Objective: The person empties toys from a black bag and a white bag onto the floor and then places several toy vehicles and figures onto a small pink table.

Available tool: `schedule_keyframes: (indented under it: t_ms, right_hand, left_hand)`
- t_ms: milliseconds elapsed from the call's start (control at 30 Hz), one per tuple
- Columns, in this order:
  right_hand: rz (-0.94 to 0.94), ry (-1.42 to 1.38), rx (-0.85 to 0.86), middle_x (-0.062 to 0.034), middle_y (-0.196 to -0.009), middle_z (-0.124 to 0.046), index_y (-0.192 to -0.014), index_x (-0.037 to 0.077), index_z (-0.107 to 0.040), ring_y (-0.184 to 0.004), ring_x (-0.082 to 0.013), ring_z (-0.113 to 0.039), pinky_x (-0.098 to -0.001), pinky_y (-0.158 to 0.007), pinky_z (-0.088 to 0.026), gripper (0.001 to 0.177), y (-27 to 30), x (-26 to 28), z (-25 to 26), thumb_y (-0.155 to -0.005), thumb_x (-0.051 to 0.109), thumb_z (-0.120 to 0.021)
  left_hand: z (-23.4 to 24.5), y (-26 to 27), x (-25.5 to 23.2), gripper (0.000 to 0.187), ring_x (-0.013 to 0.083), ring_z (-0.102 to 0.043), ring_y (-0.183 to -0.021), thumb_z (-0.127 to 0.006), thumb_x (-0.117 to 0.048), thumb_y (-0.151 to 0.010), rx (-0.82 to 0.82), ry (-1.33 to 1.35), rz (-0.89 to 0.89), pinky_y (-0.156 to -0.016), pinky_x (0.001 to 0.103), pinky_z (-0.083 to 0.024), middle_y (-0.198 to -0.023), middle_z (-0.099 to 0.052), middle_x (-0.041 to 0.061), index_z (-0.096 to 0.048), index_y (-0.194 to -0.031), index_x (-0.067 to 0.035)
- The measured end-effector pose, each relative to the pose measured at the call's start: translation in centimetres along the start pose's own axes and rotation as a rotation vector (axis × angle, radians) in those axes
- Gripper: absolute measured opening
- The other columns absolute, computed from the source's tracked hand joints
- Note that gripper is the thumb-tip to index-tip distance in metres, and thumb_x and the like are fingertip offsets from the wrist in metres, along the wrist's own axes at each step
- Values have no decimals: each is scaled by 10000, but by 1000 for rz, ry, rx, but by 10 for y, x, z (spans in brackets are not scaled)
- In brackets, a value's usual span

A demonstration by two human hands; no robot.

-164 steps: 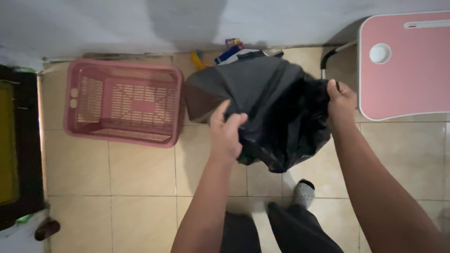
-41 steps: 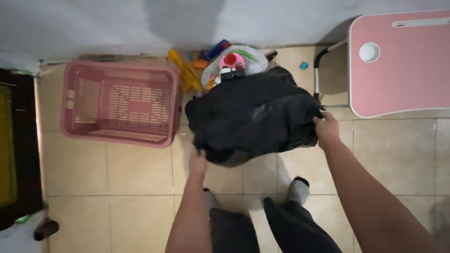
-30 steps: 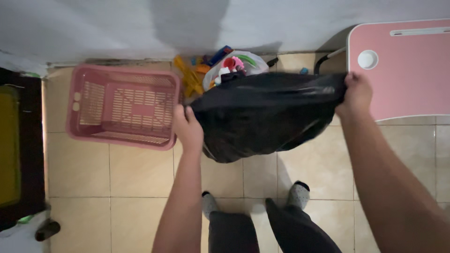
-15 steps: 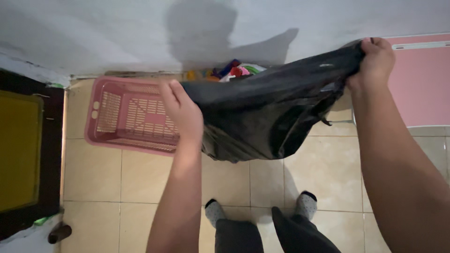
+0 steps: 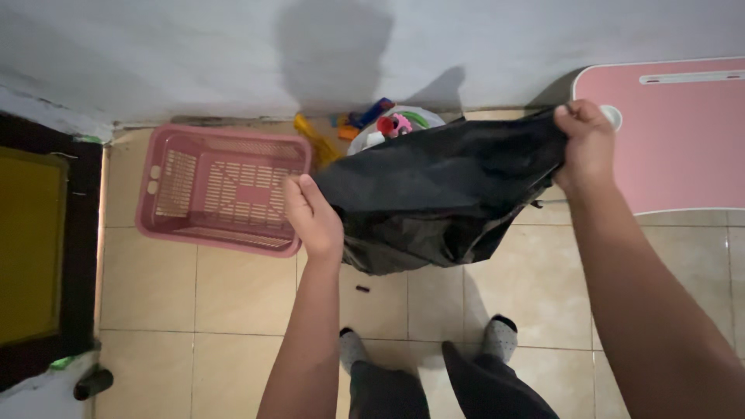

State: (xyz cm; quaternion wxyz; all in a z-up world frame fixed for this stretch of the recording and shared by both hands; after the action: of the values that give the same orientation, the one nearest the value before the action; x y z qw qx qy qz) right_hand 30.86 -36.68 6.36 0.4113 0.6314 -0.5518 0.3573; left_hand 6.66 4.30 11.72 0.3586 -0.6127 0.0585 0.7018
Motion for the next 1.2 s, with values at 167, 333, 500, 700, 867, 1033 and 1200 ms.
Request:
schedule_keyframes:
  t_ms: [167,333,500,700,867,1033,1200]
  right_hand:
    - [-88,129,44,-28,-902,-688,-982,55,-687,-814,-135,-644,-287,-772,-543,52,19,-28,-1,-1022,45,-654]
    - [-64,399,181,23,-900,-661,-993,53,-704,-849,-92,-596,-260,-798,-489,59,41,-78,-25,-979,111,-701]
    - [-123,756,398,-36,-857,-676,-1015,68,-711,-779,-155,-597,-332,-701,-488,140,83,-135,-75,-945,189,-704]
    - [69,995,835,-141,-935,-687,-1006,38,-682,-910,-337,-680,-391,-794,-527,128,152,-153,-123,-953,154,-683]
    - [199,887,926,-123,-1086,-643,-1048,87,-731,-1031,-296,-641,-372,-870,-521,138,179,-161,-134,-919,87,-682]
    - [320,984,584,-104,-1115,-690,-1124,91,-737,-1090,-285,-646,-378,-959,-508,204,113,-196,-58,-929,117,-687]
    - [-554,952,57,-280,-1214,-698,-1357,2,-603,-1044,-460,-721,-526,-795,-607,536,41,-305,135,-880,233,-682]
  left_hand:
    - [8,18,27,277,218,-447,-750,-481,-187,-1118,-16,-77,61,-741,377,-440,-801,-462,116,-461,-910,-7]
    - [-14,50,26,232,258,-561,-957,-607,-202,-1057,115,-91,106,-898,390,-472,-1043,-560,151,-492,-1157,-27]
    - [-80,113,1,986,278,-574,-1275,-912,-256,-682,564,134,212,-1050,388,-449,-1392,-582,163,-385,-1506,-123]
    - [-134,184,78,593,320,-663,-1194,-841,-207,-776,702,-33,292,-963,386,-524,-1282,-703,134,-619,-1321,-130]
    - [-107,212,164,295,382,-700,-1098,-708,-267,-973,455,-176,425,-880,386,-579,-1126,-748,192,-680,-1179,-58]
    - [-54,236,265,534,319,-676,-1117,-762,-351,-958,-56,34,989,-923,392,-537,-1225,-682,172,-591,-1286,33]
    - [-64,229,350,452,379,-656,-1144,-684,-224,-937,-426,961,981,-1008,521,-546,-1281,-656,183,-586,-1303,22]
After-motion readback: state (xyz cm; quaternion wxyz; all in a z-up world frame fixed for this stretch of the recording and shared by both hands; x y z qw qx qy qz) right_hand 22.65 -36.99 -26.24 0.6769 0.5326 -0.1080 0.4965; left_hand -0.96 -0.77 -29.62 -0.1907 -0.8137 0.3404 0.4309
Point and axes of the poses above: each hand's wrist, its own y-axis away from the middle knuckle, its own z-axis out of the back of the hand, x = y × z, the point moved 10 cm from there along -y, towards the middle knuckle
